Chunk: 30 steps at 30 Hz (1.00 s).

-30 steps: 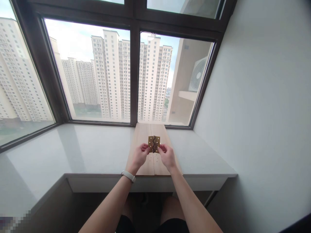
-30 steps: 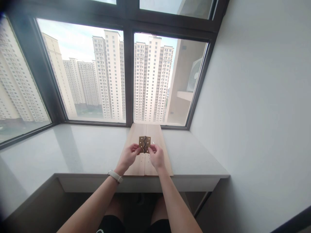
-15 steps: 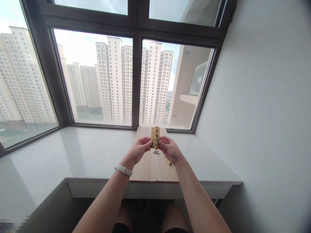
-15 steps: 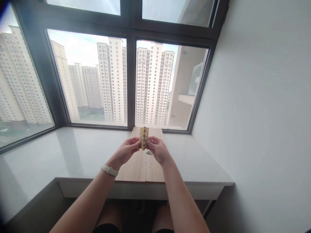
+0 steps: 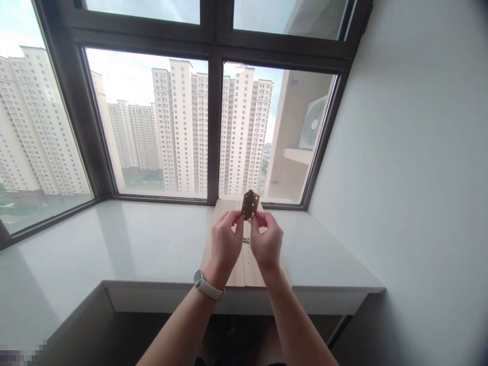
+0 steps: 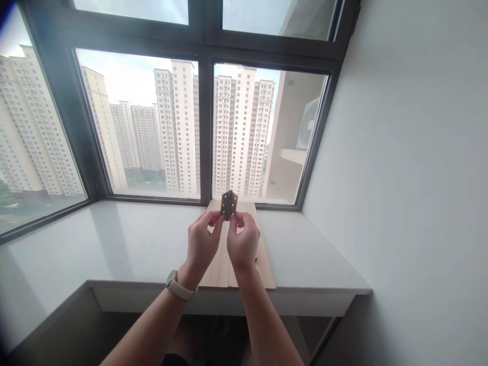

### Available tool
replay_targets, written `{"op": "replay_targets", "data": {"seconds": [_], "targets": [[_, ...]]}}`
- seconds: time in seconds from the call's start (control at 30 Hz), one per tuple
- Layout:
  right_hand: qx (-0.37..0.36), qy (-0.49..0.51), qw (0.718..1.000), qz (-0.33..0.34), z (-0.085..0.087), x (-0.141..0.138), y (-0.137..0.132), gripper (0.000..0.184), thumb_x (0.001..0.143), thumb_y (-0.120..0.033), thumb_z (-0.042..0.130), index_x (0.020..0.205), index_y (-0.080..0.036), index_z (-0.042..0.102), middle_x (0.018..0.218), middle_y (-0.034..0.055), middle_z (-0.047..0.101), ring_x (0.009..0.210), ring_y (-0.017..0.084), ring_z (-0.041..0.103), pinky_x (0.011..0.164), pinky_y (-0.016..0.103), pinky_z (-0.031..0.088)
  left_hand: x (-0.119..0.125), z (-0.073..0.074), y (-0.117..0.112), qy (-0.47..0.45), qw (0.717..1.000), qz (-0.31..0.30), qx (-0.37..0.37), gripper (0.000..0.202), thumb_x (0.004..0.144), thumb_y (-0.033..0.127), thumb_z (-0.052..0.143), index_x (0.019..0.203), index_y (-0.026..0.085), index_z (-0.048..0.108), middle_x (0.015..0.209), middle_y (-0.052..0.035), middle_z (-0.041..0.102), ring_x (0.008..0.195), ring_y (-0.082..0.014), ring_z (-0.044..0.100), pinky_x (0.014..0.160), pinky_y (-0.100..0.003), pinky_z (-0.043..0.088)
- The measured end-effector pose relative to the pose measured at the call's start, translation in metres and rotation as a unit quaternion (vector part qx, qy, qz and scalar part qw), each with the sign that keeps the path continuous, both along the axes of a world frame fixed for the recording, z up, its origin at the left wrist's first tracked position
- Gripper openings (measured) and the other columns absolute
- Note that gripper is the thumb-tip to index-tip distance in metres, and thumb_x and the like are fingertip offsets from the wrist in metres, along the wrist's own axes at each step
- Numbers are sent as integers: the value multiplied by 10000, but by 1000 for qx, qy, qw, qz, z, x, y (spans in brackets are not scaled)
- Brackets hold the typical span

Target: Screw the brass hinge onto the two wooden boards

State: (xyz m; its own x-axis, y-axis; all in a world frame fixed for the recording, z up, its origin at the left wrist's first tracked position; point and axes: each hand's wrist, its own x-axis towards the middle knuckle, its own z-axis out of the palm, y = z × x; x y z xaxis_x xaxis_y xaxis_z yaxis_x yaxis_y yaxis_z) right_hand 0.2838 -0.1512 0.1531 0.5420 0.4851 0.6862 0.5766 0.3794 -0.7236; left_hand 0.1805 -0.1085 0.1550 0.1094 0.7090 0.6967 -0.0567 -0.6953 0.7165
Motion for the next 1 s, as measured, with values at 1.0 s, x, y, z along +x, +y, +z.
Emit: {"op": "replay_targets", "data": {"seconds": [1.0], "targets": [[37, -36, 999, -7, 17, 1, -4, 265, 938, -422, 606, 1005, -189, 715, 945, 100, 742, 845, 227, 676, 792, 387, 557, -6, 18, 8, 13, 997, 41, 60, 139, 949, 278, 598, 992, 203, 707, 940, -54, 738, 843, -189, 670, 792, -331, 523]]}}
